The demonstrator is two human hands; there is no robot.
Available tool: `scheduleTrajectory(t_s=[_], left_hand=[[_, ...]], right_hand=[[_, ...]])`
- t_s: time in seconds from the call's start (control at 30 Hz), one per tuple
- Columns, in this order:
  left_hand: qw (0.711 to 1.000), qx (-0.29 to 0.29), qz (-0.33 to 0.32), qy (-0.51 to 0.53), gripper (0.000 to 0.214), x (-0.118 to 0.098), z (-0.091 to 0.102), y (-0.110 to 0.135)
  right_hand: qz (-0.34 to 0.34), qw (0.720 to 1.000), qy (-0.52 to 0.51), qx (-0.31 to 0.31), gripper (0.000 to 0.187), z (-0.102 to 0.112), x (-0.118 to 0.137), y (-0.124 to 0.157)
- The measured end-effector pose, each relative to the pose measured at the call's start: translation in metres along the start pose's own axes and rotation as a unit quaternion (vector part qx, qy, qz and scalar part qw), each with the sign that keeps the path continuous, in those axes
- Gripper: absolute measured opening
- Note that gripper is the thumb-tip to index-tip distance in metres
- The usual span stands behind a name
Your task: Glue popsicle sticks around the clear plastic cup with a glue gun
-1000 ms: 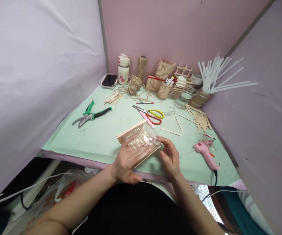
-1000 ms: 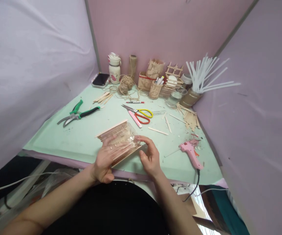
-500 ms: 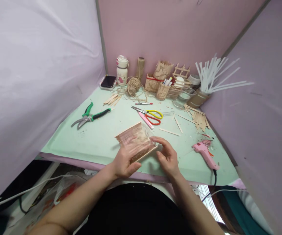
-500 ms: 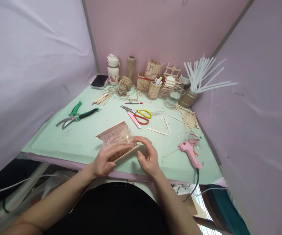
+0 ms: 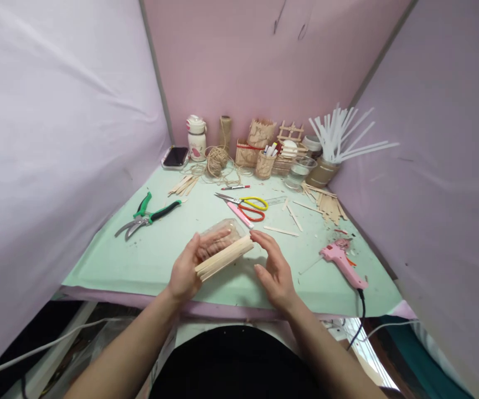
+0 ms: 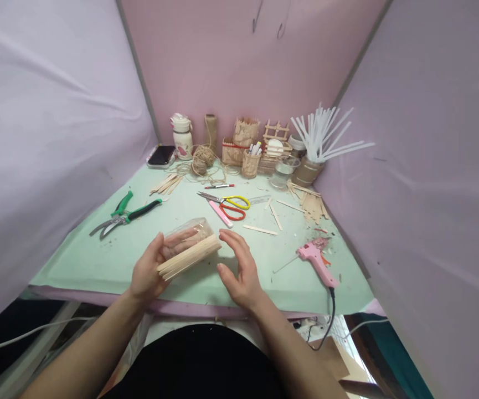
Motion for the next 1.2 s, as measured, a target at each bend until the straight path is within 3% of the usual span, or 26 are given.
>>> scheduleTrajectory(t_s=[0.2, 0.37, 0.57, 0.67, 0.73, 0.83, 0.93, 1.03, 1.1, 1.2], left_hand=[[0.993, -0.023, 0.093, 0.068, 0.056, -0.002, -0.006, 0.001], [0.991, -0.028, 0.105, 0.073, 0.052, 0.001, -0.01, 0.001], [0.998, -0.009, 0.068, -0.001, 0.053, -0.011, -0.01, -0.008], [0.989, 0.068, 0.047, -0.118, 0.053, -0.04, -0.01, -0.023], [0.958, 0.137, -0.017, -0.251, 0.046, -0.068, -0.015, -0.034], [0.863, 0.213, -0.084, -0.45, 0.029, -0.094, -0.027, -0.048], [0.77, 0.223, -0.143, -0.58, 0.033, -0.095, -0.042, -0.059], [0.688, 0.248, -0.15, -0.666, 0.043, -0.081, -0.056, -0.061], [0.665, 0.256, -0.176, -0.679, 0.042, -0.081, -0.063, -0.058], [0.698, 0.209, -0.262, -0.633, 0.035, -0.098, -0.059, -0.054]], right_hand=[[0.034, 0.998, 0.05, 0.016, 0.054, -0.006, 0.009, -0.004], [0.048, 0.997, 0.061, 0.019, 0.054, -0.006, 0.011, -0.002], [0.047, 0.997, 0.062, 0.018, 0.054, -0.005, 0.011, -0.002], [0.033, 0.997, 0.069, 0.011, 0.058, -0.004, 0.006, -0.002], [0.009, 0.998, 0.065, -0.004, 0.06, -0.003, 0.002, -0.003], [-0.024, 0.998, 0.057, -0.015, 0.055, -0.002, -0.004, -0.004], [-0.038, 0.997, 0.057, -0.016, 0.05, -0.001, -0.007, -0.004], [-0.041, 0.997, 0.06, -0.011, 0.046, -0.002, -0.008, -0.005], [-0.034, 0.997, 0.066, -0.005, 0.044, -0.004, -0.007, -0.007], [-0.022, 0.997, 0.079, 0.001, 0.044, -0.005, -0.004, -0.015]])
Point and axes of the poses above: each hand's wrist, its own y-axis away from the middle knuckle, its own z-axis out of the back of the hand, x = y × z, the point moved 4 cm from there along -y, towards the middle knuckle, and after that the axes turned 10 degrees about -x, right-handed, at the moved point
